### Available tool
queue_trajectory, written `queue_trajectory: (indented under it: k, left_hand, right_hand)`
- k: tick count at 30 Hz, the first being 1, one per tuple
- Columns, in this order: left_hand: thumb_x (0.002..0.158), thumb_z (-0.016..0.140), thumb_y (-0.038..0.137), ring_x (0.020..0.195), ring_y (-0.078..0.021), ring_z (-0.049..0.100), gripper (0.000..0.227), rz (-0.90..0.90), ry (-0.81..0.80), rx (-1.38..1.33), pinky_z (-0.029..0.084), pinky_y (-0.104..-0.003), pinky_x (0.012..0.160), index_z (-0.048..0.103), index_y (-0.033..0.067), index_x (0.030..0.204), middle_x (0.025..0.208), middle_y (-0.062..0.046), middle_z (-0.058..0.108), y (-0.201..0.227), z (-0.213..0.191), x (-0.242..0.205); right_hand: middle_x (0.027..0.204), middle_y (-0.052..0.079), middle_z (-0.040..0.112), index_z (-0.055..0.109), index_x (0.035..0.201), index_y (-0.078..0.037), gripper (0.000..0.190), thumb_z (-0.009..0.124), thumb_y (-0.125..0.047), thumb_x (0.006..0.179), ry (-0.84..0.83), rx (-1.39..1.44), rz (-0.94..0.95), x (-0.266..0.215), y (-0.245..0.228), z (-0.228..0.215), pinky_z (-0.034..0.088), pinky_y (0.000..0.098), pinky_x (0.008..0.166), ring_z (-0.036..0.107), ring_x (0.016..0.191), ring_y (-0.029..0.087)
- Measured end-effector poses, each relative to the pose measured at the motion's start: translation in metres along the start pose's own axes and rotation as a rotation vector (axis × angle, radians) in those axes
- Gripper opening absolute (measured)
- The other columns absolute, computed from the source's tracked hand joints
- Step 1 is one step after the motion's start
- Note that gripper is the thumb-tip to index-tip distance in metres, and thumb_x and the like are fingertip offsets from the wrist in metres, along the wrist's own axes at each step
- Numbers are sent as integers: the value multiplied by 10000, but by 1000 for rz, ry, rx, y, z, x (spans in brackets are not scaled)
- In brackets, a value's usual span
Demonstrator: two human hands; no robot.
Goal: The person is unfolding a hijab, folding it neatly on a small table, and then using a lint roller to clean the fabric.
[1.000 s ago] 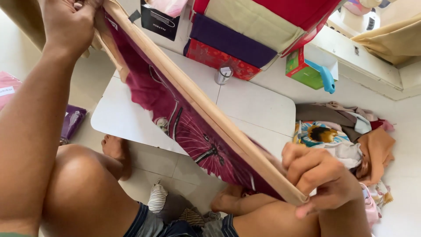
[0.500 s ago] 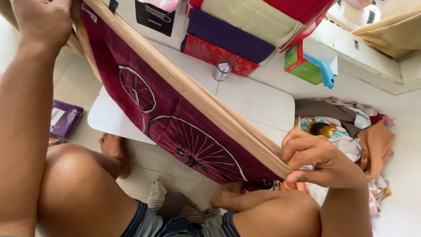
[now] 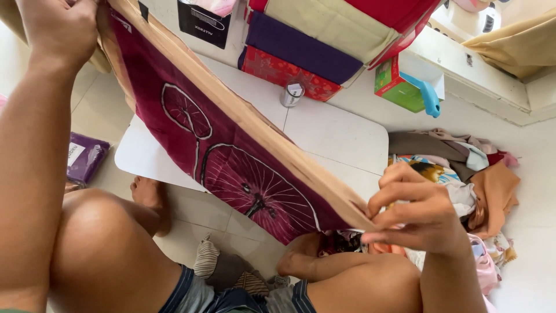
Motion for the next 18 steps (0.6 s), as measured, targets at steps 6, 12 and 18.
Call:
queue_trajectory:
  k: [6,12,18]
  left_hand:
    - [1298,760,0,603,-94,243,823,5,-32,16,160,-326,548,207,164,711,667,48,258,1,8,-4]
    - [1343,800,41,552,-89,251,890,22,-50,33,173,-318,536,237,162,665,615,54,279,11,12,-8]
    - [1332,837,47,643,-128,340,830,36,31,89,272,-343,587,270,150,735,729,18,318,-24,2,8]
  right_hand:
    - [661,-64,599,604,679,-146,280,783,-310,820,-42,122,-128,16,-35,15,370,366,732,447,601,151]
    - [667,-68,561,610,709,-164,292,731,-351,898,-178,177,-140,16,-36,28,425,380,856,474,608,148]
    - [695,-77,660,686,721,-169,240,696,-339,889,-187,150,69,-2,17,23,420,365,922,578,683,104]
Point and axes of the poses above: each hand's wrist, its own x-axis towards the middle knuckle, its own z-axis out of the palm, y = z × x, the point moved 10 cm from there along x, towards the middle knuckle
